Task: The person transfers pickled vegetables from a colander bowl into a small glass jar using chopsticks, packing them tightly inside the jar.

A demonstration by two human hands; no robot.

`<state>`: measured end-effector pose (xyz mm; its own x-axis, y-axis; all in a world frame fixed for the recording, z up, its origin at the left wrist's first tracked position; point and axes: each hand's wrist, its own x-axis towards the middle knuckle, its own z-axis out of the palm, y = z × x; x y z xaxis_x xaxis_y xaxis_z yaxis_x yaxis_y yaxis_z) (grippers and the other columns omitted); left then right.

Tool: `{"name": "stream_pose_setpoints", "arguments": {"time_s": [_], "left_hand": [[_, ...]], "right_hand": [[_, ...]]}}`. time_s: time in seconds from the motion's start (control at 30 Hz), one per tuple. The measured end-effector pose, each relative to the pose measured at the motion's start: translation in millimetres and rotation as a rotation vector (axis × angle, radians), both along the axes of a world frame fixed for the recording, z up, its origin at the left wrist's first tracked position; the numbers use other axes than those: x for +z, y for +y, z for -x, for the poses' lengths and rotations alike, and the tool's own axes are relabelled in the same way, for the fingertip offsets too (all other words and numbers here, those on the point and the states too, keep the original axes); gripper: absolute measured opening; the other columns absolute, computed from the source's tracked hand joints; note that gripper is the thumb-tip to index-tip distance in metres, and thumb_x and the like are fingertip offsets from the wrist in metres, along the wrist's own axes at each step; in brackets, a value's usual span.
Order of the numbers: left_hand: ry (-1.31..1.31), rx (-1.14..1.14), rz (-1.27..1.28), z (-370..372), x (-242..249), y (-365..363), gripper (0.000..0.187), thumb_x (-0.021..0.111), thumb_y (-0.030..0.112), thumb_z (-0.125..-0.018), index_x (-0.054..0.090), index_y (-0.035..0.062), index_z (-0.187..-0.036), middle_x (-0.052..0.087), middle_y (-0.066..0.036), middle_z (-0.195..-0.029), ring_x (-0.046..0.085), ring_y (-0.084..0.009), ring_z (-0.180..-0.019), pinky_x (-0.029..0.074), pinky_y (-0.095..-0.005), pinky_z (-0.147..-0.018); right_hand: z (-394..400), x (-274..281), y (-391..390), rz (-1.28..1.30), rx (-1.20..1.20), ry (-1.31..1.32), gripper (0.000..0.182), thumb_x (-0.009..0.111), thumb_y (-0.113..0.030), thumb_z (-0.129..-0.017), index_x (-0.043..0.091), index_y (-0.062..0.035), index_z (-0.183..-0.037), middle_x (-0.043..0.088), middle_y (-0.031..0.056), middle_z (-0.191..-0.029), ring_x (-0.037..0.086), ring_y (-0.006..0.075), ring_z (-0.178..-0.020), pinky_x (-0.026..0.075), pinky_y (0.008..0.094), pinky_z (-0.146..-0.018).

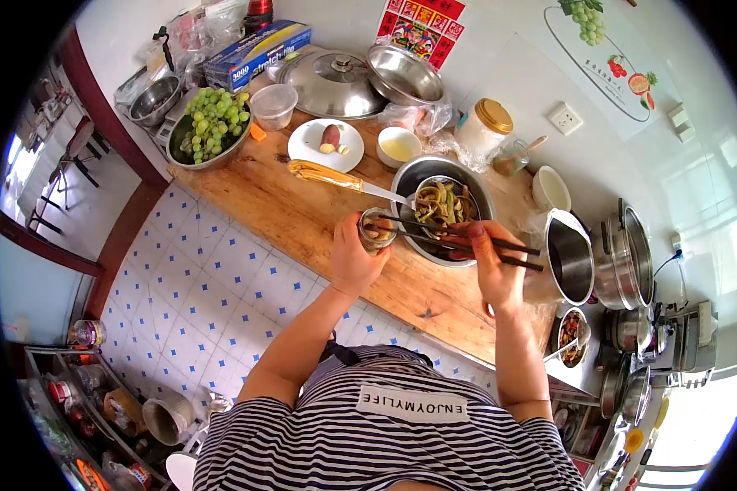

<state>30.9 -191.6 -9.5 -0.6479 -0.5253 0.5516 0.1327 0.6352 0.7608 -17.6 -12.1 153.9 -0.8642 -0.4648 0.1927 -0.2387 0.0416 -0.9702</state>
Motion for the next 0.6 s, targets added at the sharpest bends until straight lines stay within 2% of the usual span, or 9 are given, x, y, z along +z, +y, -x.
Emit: {"name": "stream_pose_setpoints", "arguments": {"time_s": [0.07,0.27,0.37,0.4,0.47,0.53,0.6], "left_hand": [[0.017,0.000,-0.055,3,-1,0,0.069,0.084,0.011,-0.065,0.046,0.0018,-0.121,0.054,-0.018,-0.110,0.055,-0.0394,-0.101,0.046,-0.0461,-0.087],[0.045,0.019,-0.036,6,-12,2,0.071,0.085,0.014,-0.064,0.047,0.0013,-0.121,0.054,-0.020,-0.112,0.053,-0.0404,-0.104,0.046,-0.0458,-0.089],[0.004,0.014,-0.045,3,-8,2,0.070,0.086,0.013,-0.063,0.047,0.0011,-0.120,0.055,-0.019,-0.112,0.053,-0.0404,-0.105,0.046,-0.0461,-0.090],[0.004,0.007,-0.045,3,-7,3,0.070,0.086,0.013,-0.063,0.047,0.0011,-0.120,0.055,-0.019,-0.112,0.053,-0.0404,-0.105,0.046,-0.0461,-0.090],[0.018,0.018,-0.036,5,-6,4,0.070,0.085,0.011,-0.063,0.047,0.0008,-0.120,0.055,-0.020,-0.112,0.053,-0.0403,-0.106,0.046,-0.0463,-0.090],[0.021,0.017,-0.022,6,-5,5,0.071,0.086,0.012,-0.063,0.046,0.0006,-0.121,0.055,-0.019,-0.111,0.054,-0.0391,-0.104,0.046,-0.0452,-0.089],[0.025,0.018,-0.004,6,-2,7,0.072,0.087,0.012,-0.063,0.046,0.0004,-0.121,0.055,-0.018,-0.111,0.056,-0.0378,-0.102,0.047,-0.0441,-0.088]], "right_hand": [[6,-4,-4,-0.108,-0.010,-0.011,0.021,0.057,-0.012,-0.100,0.066,0.0068,-0.104,0.070,0.0123,-0.095,0.069,0.0162,-0.082,0.060,0.0287,-0.070],[-6,-1,-18,-0.213,0.077,0.010,0.014,0.057,-0.002,-0.097,0.066,0.0051,-0.103,0.070,0.0120,-0.096,0.069,0.0164,-0.083,0.061,0.0294,-0.068],[-3,-1,7,-0.114,0.040,0.025,0.015,0.054,-0.003,-0.099,0.065,0.0064,-0.103,0.071,0.0131,-0.098,0.070,0.0185,-0.083,0.061,0.0303,-0.069],[-3,6,20,-0.002,-0.011,-0.030,0.018,0.052,-0.007,-0.101,0.064,0.0069,-0.103,0.071,0.0153,-0.099,0.071,0.0210,-0.083,0.061,0.0314,-0.070],[13,7,53,0.011,-0.123,0.042,0.035,0.053,-0.027,-0.103,0.064,0.0059,-0.103,0.071,0.0178,-0.098,0.073,0.0272,-0.086,0.060,0.0343,-0.066],[40,-7,68,0.121,-0.386,-0.022,0.036,0.056,-0.030,-0.102,0.063,0.0054,-0.101,0.071,0.0168,-0.096,0.072,0.0267,-0.081,0.060,0.0352,-0.068],[66,-37,70,0.168,-0.452,-0.037,0.037,0.057,-0.031,-0.101,0.063,0.0052,-0.101,0.070,0.0158,-0.093,0.071,0.0241,-0.079,0.060,0.0339,-0.066]]}}
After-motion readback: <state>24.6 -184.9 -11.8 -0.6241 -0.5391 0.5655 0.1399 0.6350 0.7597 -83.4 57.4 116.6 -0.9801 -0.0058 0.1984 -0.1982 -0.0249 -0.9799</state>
